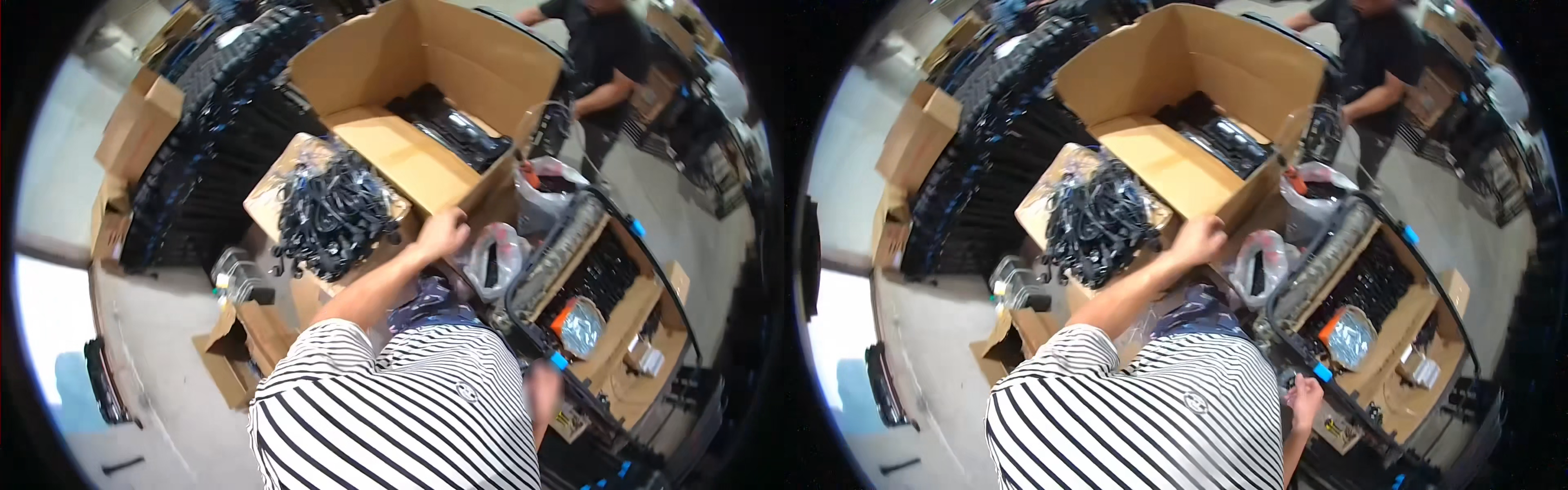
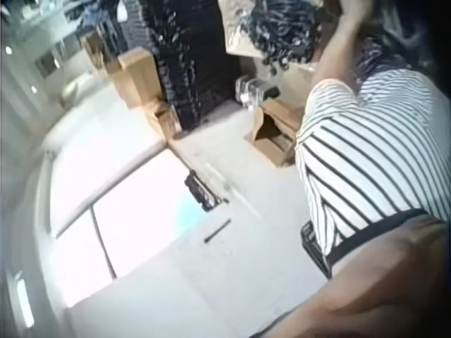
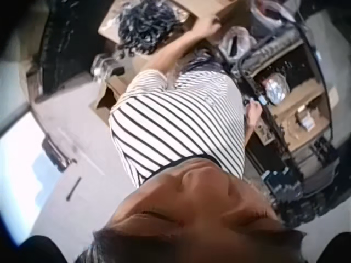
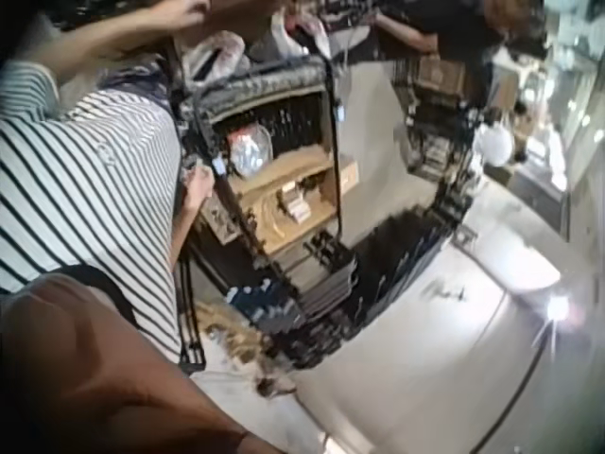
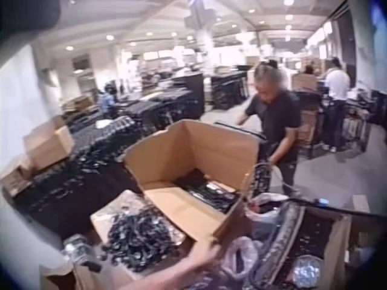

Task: Assemble electronic components and cables into a housing using a power screwdriver.

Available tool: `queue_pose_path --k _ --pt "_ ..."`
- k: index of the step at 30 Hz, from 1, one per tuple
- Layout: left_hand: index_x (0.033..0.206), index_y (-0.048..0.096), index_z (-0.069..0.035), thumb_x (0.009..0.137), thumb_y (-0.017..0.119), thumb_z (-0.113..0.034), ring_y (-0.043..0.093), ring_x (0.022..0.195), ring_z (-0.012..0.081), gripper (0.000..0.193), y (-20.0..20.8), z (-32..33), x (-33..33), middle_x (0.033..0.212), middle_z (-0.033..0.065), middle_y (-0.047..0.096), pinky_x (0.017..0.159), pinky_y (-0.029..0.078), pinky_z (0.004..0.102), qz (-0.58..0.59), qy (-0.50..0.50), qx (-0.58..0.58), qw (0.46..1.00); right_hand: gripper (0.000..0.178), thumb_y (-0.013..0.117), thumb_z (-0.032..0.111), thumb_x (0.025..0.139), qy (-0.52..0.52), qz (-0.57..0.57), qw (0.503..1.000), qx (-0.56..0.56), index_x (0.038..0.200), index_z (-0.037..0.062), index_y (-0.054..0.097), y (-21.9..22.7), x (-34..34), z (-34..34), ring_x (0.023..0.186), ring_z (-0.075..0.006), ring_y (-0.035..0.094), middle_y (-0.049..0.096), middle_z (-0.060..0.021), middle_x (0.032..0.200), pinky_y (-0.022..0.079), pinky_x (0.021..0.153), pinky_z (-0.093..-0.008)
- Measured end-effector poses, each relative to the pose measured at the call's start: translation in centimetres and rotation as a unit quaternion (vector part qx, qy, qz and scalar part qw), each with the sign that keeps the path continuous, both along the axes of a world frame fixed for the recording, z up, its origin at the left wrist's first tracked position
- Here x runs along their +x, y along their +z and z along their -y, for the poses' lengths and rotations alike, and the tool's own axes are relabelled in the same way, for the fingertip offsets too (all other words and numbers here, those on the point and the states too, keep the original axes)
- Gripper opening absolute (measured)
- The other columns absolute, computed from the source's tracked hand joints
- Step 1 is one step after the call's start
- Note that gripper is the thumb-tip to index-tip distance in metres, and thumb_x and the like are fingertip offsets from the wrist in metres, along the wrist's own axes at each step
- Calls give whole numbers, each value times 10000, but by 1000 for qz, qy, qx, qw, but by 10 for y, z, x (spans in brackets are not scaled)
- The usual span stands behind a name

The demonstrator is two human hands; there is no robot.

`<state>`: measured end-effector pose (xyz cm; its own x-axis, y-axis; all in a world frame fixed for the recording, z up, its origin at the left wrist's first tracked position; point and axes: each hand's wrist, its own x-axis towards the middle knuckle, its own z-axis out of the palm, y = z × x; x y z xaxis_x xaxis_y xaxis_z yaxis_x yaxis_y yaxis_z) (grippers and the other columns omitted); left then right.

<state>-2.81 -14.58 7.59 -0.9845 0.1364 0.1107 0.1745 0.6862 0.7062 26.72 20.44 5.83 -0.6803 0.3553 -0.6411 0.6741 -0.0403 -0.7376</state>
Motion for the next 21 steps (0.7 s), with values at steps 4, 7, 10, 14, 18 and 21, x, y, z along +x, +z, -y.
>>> queue_pose_path --k 4,7,10,14,18,21 --pt "943 669 6 814 588 -198 632 881 418 254 34 140 -18 926 242 654 810 515 472 -80 225 -38 970 262 657 208 916 68 20 997 7 765 37 529 -1 -29 19 442 -99 528 552 -36 574 382 374 -237" --pt "902 681 12 821 607 -227 646 920 400 263 27 209 -37 932 234 671 834 522 454 -10 326 -201 924 262 655 200 916 128 -6 992 7 771 21 530 -4 -62 36 457 -96 543 566 -44 585 402 408 -235" --pt "953 671 8 811 637 -244 653 985 378 291 31 223 -52 1002 231 679 858 526 441 176 306 -256 900 252 662 194 906 170 -34 984 50 783 8 544 13 -93 51 473 -97 555 577 -46 596 422 435 -240" --pt "1020 673 -6 797 647 -222 655 1031 348 312 26 242 -78 1079 217 675 874 530 430 220 325 -221 893 237 671 187 891 215 -71 968 108 801 -8 570 22 -114 67 498 -101 571 589 -45 609 451 469 -250" --pt "1077 653 14 791 612 -161 656 1044 339 339 8 232 -83 1107 212 669 876 534 424 184 317 -254 895 217 681 168 878 233 -129 957 116 798 2 567 12 -119 76 488 -106 574 588 -34 606 453 442 -264" --pt "1183 564 43 804 597 -161 650 1065 336 432 9 221 -81 1126 218 661 893 528 415 237 217 -291 901 211 686 162 874 239 -136 954 119 801 -2 576 -9 -111 79 507 -107 587 603 -44 620 462 457 -258"
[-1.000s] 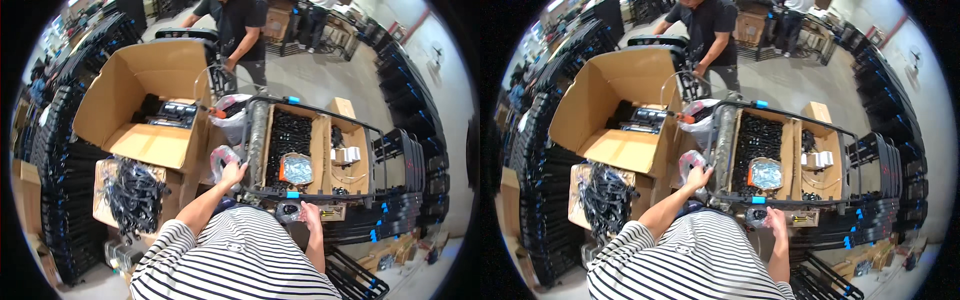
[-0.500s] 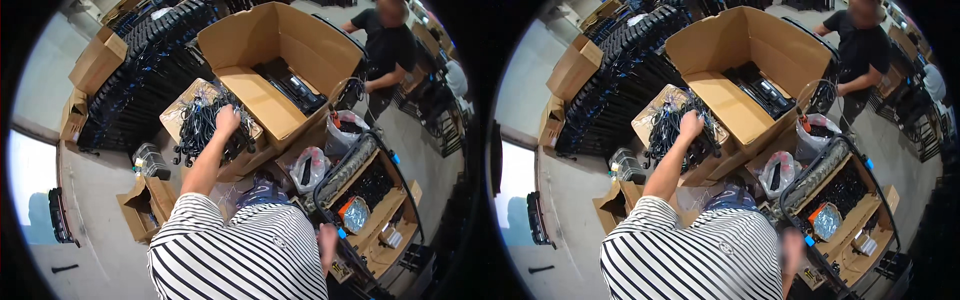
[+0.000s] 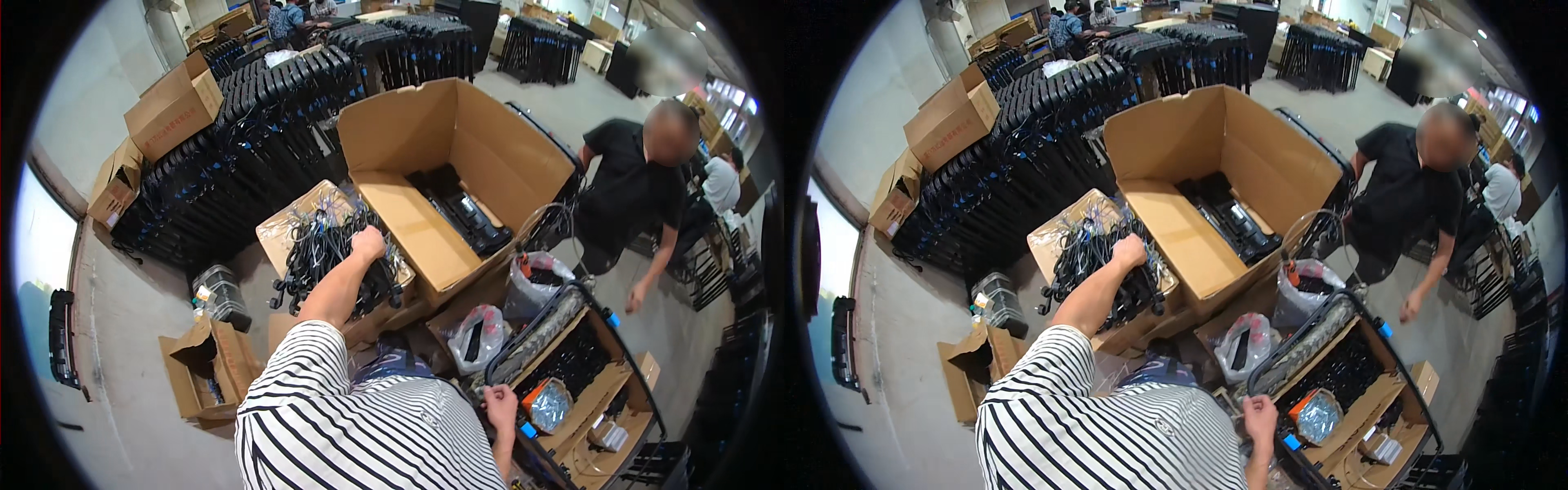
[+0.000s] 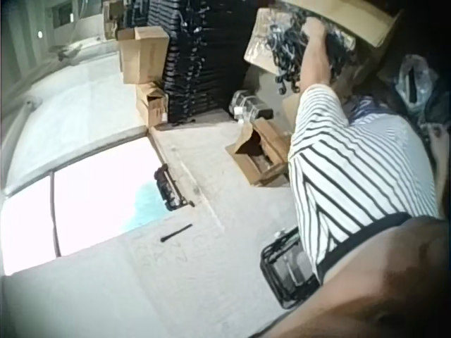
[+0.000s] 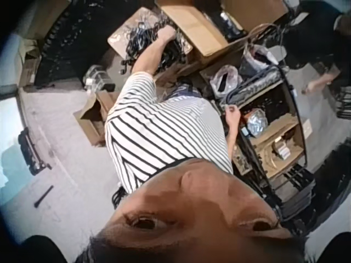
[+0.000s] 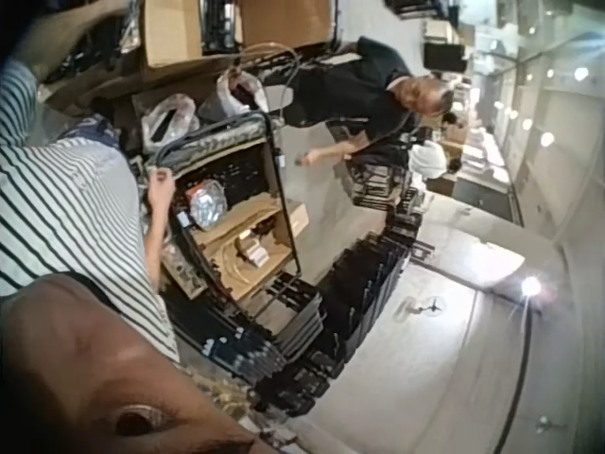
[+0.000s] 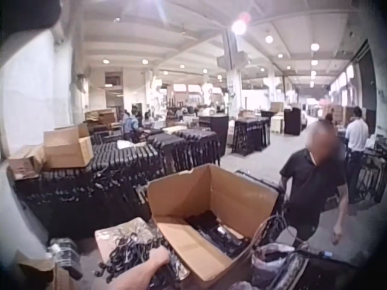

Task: Assemble electronic components and cables into a housing using a power screwdriver.

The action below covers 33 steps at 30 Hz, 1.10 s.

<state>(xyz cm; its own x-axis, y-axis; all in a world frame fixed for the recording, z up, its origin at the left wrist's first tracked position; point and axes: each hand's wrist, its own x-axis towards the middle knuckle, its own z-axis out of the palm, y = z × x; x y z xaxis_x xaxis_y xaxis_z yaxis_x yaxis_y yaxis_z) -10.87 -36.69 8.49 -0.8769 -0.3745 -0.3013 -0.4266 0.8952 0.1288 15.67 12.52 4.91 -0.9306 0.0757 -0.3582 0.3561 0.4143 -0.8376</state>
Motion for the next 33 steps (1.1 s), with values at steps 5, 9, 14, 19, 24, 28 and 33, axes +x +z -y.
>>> queue_pose_path --k 5,9,14,19,24,28,33 --pt "1269 480 38 799 623 -159 653 1065 318 530 -16 4 2 1139 226 652 888 530 397 6 72 32 997 208 689 167 871 51 -26 998 4 824 -9 589 -8 4 10 520 -113 597 623 -52 645 471 472 -257" --pt "1271 471 29 777 674 -176 667 1014 300 572 2 -8 15 1095 213 663 860 537 390 -69 175 73 979 206 691 168 869 67 -25 997 12 840 -13 597 9 -6 10 536 -111 598 629 -53 653 473 484 -257" --pt "1151 545 30 747 689 -147 668 832 260 464 17 21 51 1001 158 669 765 551 365 -283 323 316 846 232 701 188 848 64 -20 998 2 851 -30 621 48 -20 12 590 -113 610 653 -75 682 493 554 -273" --pt "958 610 41 742 598 -23 602 658 206 226 22 27 105 837 113 644 649 531 311 -294 311 648 630 254 706 199 840 69 -14 997 -42 868 -43 633 62 -35 15 637 -119 629 670 -88 715 507 597 -285" --pt "776 607 -3 746 520 37 547 562 160 101 20 32 82 648 63 568 508 449 294 -352 396 766 364 218 710 168 850 169 -65 984 6 869 -25 611 101 -64 49 606 -97 588 636 -45 700 486 576 -255" --pt "771 605 -11 720 493 60 559 578 170 143 72 24 50 626 55 550 485 470 293 -342 254 617 662 253 715 218 835 195 -83 974 77 911 -14 649 118 -85 65 662 -150 644 674 -100 736 520 638 -308" --pt "921 612 -9 749 477 30 550 542 169 222 90 27 82 620 50 552 483 468 280 -385 232 624 639 255 709 239 841 248 -93 963 47 919 3 649 106 -43 56 661 -157 637 662 -90 721 519 648 -314"
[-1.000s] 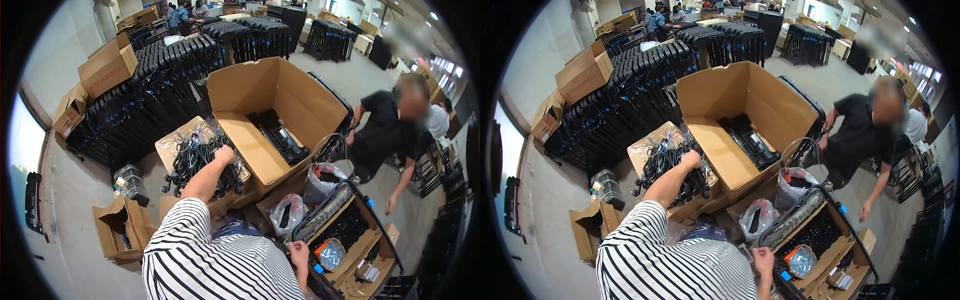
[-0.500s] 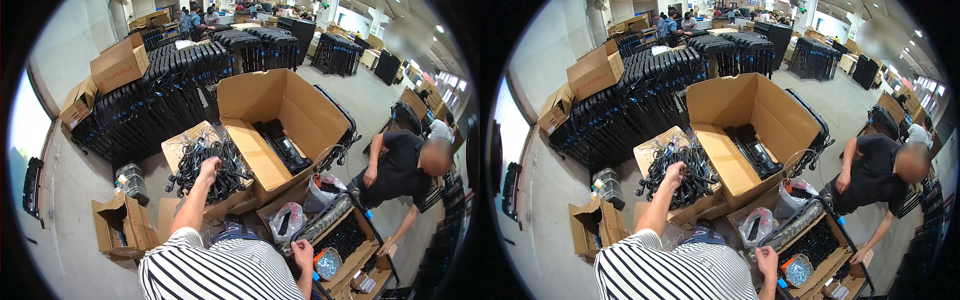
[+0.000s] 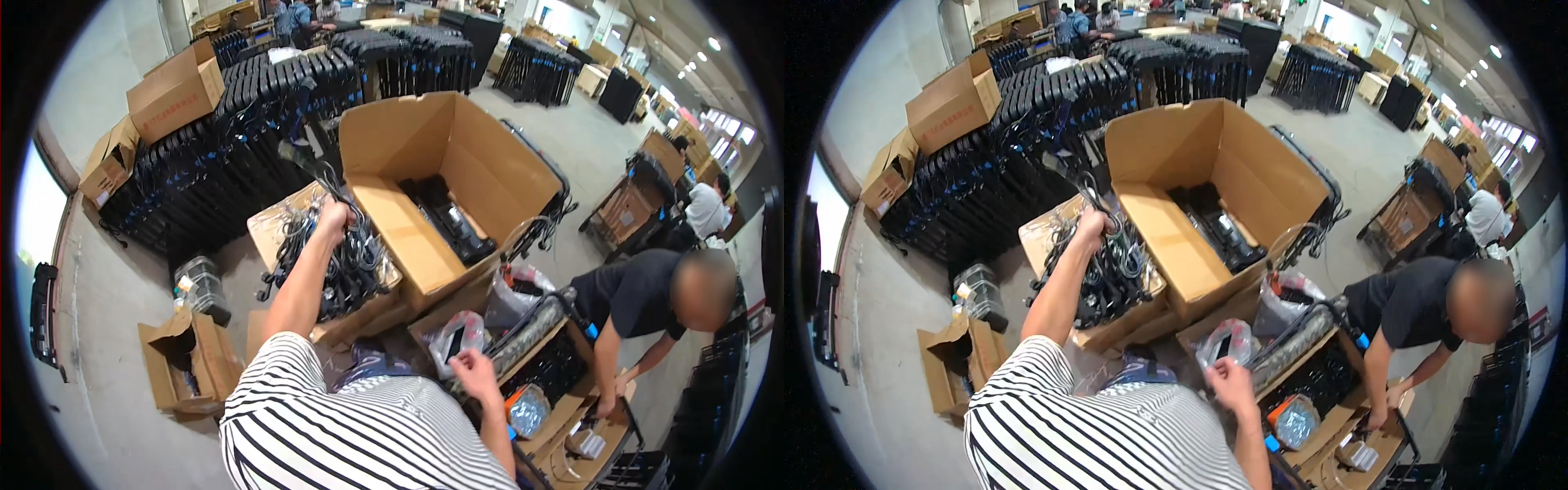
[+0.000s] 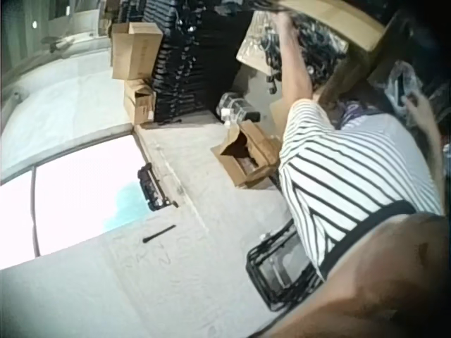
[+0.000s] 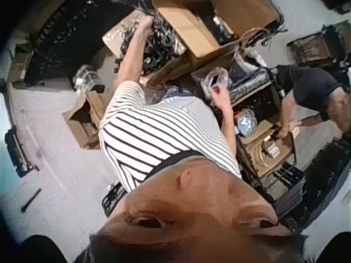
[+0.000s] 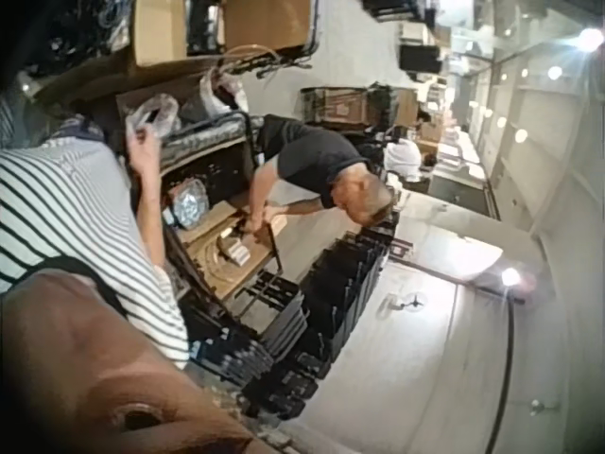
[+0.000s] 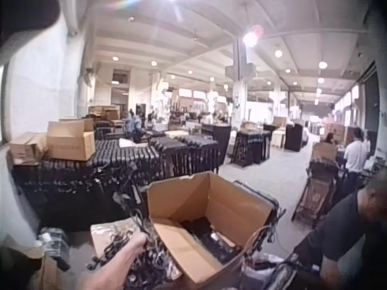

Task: Assemble electronic components and cables into a housing using a power screwdriver.

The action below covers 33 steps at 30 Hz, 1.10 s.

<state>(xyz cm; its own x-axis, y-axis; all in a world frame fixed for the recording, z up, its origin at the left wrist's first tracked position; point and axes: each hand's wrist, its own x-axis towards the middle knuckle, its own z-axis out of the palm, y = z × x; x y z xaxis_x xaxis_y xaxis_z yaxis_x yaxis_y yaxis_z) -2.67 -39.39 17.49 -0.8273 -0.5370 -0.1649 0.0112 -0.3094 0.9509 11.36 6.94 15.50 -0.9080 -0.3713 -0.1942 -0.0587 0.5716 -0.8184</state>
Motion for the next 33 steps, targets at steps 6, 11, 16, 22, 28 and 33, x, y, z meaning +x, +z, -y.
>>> queue_pose_path --k 6,11,16,22,28,33 --pt "1020 593 -54 917 554 -226 555 553 144 204 63 -101 11 692 48 592 491 445 276 -19 -211 227 951 199 630 190 910 -47 -1 991 -124 977 3 630 36 -47 14 661 -113 594 650 -56 766 498 632 -272" --pt "975 590 -68 985 480 -451 590 664 155 399 50 -192 19 756 60 609 625 496 303 28 -560 96 823 268 520 213 997 -165 15 894 -415 1128 -12 583 102 -96 23 704 -112 589 639 -36 894 489 653 -240" --pt "947 559 -51 1014 426 -430 590 704 164 407 57 -263 43 746 65 600 664 490 314 9 -682 105 724 290 459 269 1023 -182 13 855 -485 1031 15 598 119 -98 7 723 -144 612 640 -58 857 517 702 -291" --pt "876 500 -37 983 488 -452 596 691 220 429 44 -306 34 698 102 578 658 485 330 63 -739 188 644 305 436 288 1022 -289 115 602 -735 879 66 590 85 -90 -12 623 -143 576 576 -32 714 502 615 -281" --pt "826 466 -67 1015 448 -391 607 627 205 376 50 -344 38 641 90 564 605 475 317 153 -826 216 497 339 448 293 998 -461 -19 485 -743 708 119 430 78 -116 -125 405 -96 206 250 49 512 170 369 -265" --pt "797 485 -63 1014 454 -390 606 567 190 394 48 -350 44 587 72 553 554 454 295 153 -862 110 471 355 422 301 1014 -593 -120 440 -664 708 121 416 99 -89 -176 396 -84 191 208 56 501 162 368 -253"
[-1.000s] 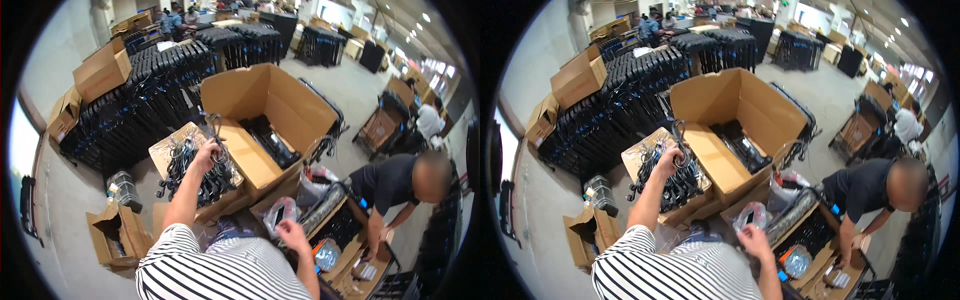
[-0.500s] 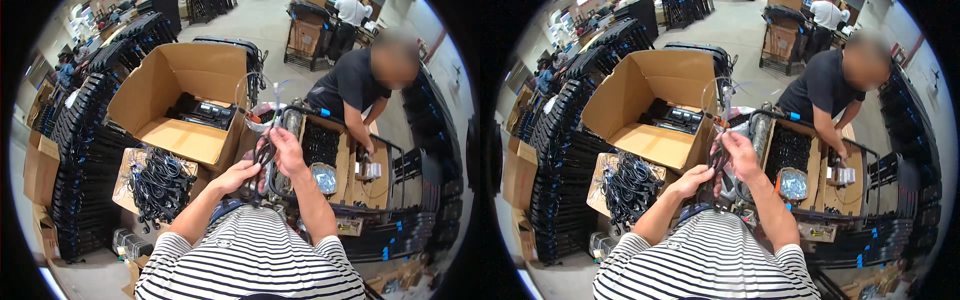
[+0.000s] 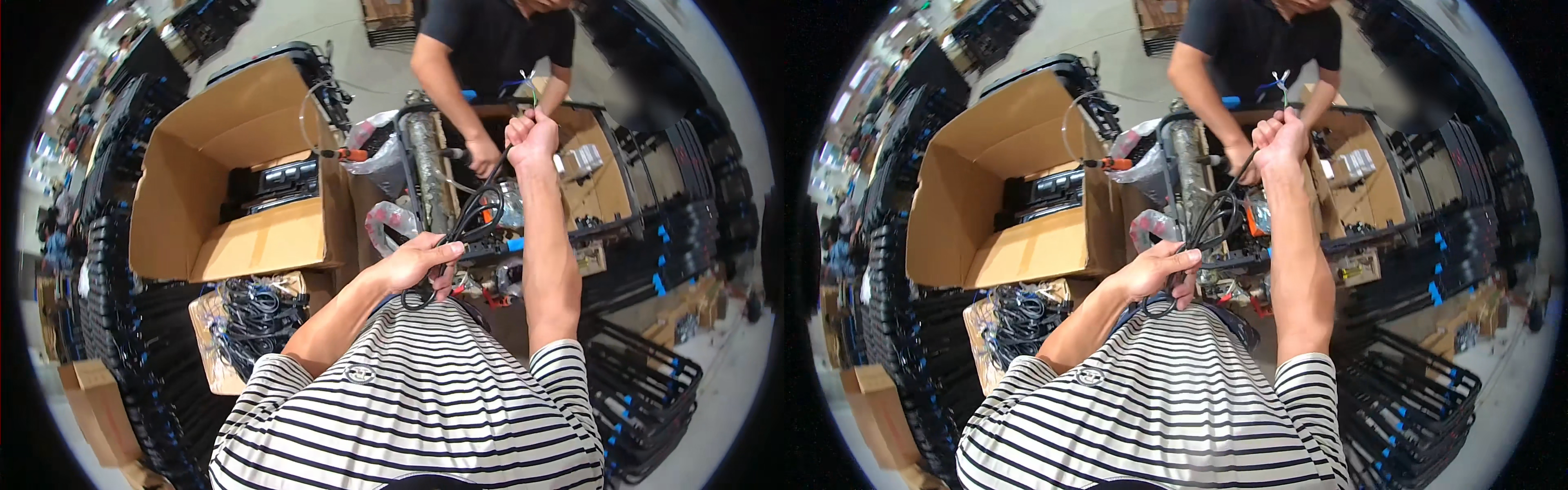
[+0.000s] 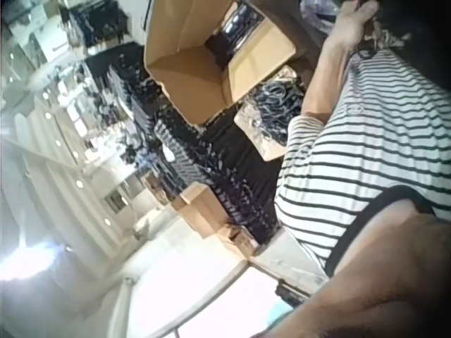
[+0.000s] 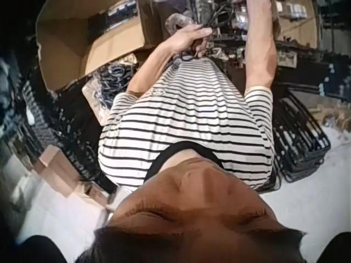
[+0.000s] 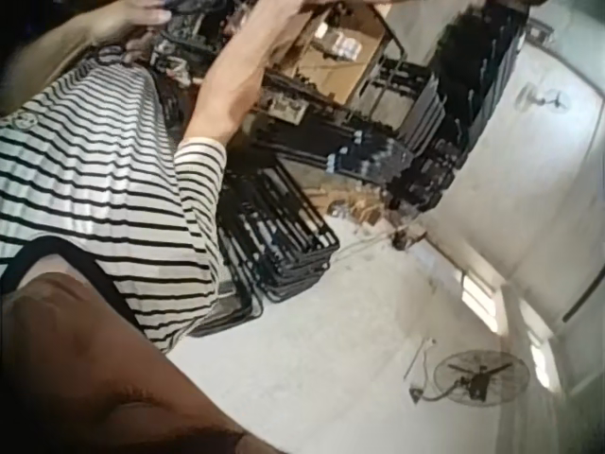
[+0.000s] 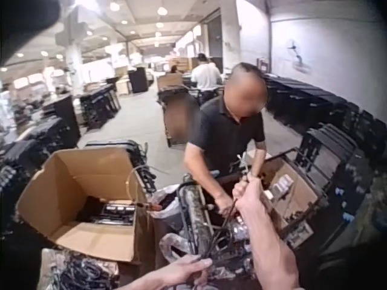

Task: Assemble electronic components and cables into a housing using a power screwdriver.

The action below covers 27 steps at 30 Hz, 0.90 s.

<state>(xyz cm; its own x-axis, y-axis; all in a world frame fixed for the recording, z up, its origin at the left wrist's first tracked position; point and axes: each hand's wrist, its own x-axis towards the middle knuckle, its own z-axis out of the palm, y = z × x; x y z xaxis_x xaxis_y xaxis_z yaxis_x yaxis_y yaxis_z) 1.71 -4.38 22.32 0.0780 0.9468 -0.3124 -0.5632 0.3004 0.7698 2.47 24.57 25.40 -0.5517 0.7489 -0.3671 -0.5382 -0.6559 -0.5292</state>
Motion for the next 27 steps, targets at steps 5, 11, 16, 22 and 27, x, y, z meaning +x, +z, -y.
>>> queue_pose_path --k 5,11,16,22,27 --pt "759 508 -30 1011 478 -357 601 567 162 413 5 3 1 590 55 567 558 455 286 -194 -106 13 975 344 423 312 1021 -92 23 995 5 737 116 430 -16 57 -4 407 -83 199 221 59 520 156 367 -251" --pt "916 612 38 989 543 -288 585 687 117 341 -40 3 -40 732 35 626 643 480 276 -318 -224 62 919 257 429 291 1033 -143 37 980 132 904 78 494 -17 143 40 463 -73 276 295 52 578 228 398 -230" --pt "1107 616 27 896 673 -191 560 725 109 309 -24 -31 -48 824 35 632 682 473 269 -492 -118 237 829 276 413 283 1041 -72 60 978 184 929 57 526 2 170 122 495 -63 278 301 54 598 227 447 -211" --pt "1142 610 5 807 776 -132 509 687 32 398 73 -83 6 777 -4 590 611 438 213 -434 42 284 854 302 434 290 1038 43 92 949 298 939 25 539 9 194 172 505 -44 285 342 69 614 248 461 -224" --pt "1102 616 4 797 786 -134 501 665 28 376 105 -79 44 752 -21 584 596 433 206 -529 12 237 815 251 504 247 1010 -5 197 901 387 968 12 580 9 211 186 535 -50 376 442 49 634 313 495 -214"
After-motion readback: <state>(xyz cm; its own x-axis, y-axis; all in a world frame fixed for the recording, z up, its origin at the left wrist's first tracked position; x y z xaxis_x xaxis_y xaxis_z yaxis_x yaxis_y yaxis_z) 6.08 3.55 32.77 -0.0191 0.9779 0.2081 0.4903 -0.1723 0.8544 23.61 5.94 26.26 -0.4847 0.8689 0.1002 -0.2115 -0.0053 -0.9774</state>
